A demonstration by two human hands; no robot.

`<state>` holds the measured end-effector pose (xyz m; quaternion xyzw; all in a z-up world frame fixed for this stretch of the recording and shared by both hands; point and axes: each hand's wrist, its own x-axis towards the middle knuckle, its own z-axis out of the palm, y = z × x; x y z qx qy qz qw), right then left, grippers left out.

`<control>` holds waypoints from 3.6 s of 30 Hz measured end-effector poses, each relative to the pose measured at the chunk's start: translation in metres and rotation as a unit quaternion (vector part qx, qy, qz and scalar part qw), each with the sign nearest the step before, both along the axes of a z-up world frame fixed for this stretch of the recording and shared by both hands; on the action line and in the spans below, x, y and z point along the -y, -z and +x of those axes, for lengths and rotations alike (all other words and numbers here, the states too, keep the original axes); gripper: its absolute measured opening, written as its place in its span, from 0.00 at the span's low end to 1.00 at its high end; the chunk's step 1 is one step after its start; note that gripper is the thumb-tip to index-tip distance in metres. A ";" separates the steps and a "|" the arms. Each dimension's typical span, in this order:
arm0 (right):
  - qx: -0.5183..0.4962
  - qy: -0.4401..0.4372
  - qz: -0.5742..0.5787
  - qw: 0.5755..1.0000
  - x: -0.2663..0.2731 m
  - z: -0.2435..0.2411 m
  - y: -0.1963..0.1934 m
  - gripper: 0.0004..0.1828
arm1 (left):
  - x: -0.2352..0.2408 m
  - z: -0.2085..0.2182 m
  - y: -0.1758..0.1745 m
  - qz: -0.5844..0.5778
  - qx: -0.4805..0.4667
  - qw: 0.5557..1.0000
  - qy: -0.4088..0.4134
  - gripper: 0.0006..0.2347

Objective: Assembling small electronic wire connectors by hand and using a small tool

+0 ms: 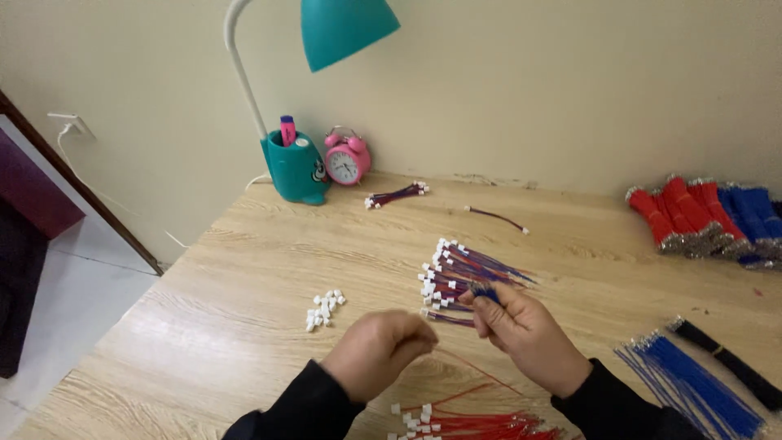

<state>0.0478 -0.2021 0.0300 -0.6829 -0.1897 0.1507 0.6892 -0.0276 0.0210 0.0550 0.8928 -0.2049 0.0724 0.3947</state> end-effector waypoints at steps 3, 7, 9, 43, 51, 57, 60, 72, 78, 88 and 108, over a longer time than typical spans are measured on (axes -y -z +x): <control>0.051 -0.020 -0.070 0.996 0.002 -0.001 -0.005 0.11 | 0.014 0.014 0.000 -0.131 -0.083 0.983 -0.097 0.02; 0.126 -0.014 -0.170 0.977 0.003 0.005 0.001 0.12 | 0.026 0.032 0.030 -0.338 -0.188 0.912 -0.136 0.04; 0.191 -0.007 -0.289 0.938 -0.001 0.003 -0.002 0.14 | 0.031 0.028 0.028 -0.384 -0.223 0.886 -0.131 0.07; 0.092 0.039 -0.252 0.963 -0.010 -0.014 -0.028 0.11 | 0.031 0.028 0.061 -0.656 -0.311 0.685 -0.064 0.10; 0.146 -0.005 -0.212 0.966 -0.008 -0.014 -0.027 0.11 | 0.030 0.027 0.058 -0.666 -0.316 0.674 -0.048 0.11; 0.251 -0.034 -0.206 0.945 -0.007 -0.011 -0.026 0.12 | 0.029 0.029 0.066 -0.667 -0.313 0.676 -0.021 0.12; 0.184 -0.011 -0.240 0.953 -0.006 -0.015 -0.032 0.11 | 0.031 0.026 0.059 -0.657 -0.305 0.689 -0.038 0.11; 0.154 -0.005 -0.265 0.952 -0.008 -0.017 -0.036 0.09 | 0.033 0.026 0.060 -0.663 -0.299 0.686 -0.023 0.10; 0.164 0.008 -0.250 0.954 -0.009 -0.020 -0.035 0.09 | 0.033 0.029 0.066 -0.634 -0.289 0.716 -0.042 0.10; 0.168 0.008 -0.261 0.951 -0.008 -0.017 -0.028 0.09 | 0.038 0.028 0.065 -0.548 -0.226 0.804 -0.045 0.09; 0.138 0.132 -0.241 0.952 0.022 0.028 -0.020 0.23 | -0.004 0.013 0.029 -0.089 -0.026 0.989 -0.115 0.22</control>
